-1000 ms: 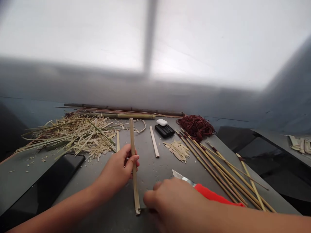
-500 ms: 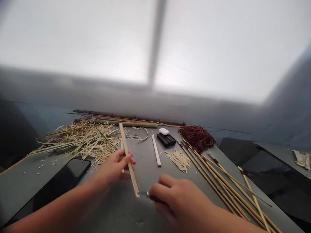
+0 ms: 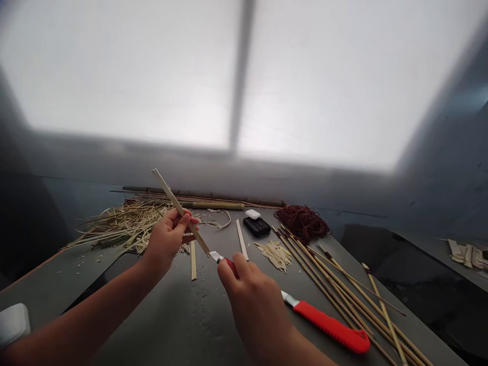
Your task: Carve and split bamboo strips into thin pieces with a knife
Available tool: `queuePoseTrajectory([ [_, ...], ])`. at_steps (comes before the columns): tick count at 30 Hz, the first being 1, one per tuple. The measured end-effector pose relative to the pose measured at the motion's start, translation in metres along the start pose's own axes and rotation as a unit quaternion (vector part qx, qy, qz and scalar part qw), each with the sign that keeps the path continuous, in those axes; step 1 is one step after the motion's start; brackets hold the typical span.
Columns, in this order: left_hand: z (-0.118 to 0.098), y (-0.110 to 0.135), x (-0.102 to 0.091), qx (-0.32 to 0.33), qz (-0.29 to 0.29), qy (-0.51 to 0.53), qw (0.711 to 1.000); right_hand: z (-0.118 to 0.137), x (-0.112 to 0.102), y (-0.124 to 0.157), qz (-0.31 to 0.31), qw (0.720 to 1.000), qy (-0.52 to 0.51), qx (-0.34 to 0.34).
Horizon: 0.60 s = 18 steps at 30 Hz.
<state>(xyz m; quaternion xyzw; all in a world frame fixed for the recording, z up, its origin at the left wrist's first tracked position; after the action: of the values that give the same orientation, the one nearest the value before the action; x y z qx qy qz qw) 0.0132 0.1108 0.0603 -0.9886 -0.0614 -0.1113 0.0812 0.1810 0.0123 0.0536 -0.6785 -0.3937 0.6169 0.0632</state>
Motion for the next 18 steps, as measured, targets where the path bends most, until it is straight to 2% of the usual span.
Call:
queuePoseTrajectory([
  [4, -0.004, 0.001, 0.002, 0.025, -0.013, -0.002, 1.000, 0.008, -0.012, 0.000, 0.017, 1.000, 0.002, 0.021],
  [7, -0.003, 0.000, -0.012, 0.028, -0.053, 0.005, 0.998, 0.009, -0.015, 0.011, 0.029, 0.997, -0.068, 0.028],
  [10, 0.005, 0.004, -0.030, -0.011, -0.088, 0.026, 0.996, 0.005, -0.014, 0.025, 0.015, 0.988, -0.148, 0.033],
  [13, 0.018, 0.020, -0.031, -0.078, -0.055, 0.050, 0.994, -0.006, 0.001, 0.034, 0.068, 0.975, -0.198, 0.076],
  [16, 0.027, 0.042, -0.019, -0.124, -0.007, 0.074, 0.989, -0.022, 0.020, 0.036, 0.129, 0.970, -0.150, 0.140],
  [18, 0.030, 0.054, -0.011, -0.146, 0.010, 0.089, 0.985, -0.031, 0.026, 0.032, 0.132, 0.970, -0.133, 0.156],
])
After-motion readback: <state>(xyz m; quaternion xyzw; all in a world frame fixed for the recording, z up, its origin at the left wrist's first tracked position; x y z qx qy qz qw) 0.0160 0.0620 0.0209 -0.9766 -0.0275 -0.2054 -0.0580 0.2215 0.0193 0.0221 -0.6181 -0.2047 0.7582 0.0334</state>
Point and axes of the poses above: each hand's wrist, its own y-axis away from the middle knuckle, its own x-axis out of the palm, z = x × y, the point moved 4 cm from there along -y, towards the middle knuckle, and after that the axes turned 2 degrees about -y, right-handed, at the moved point
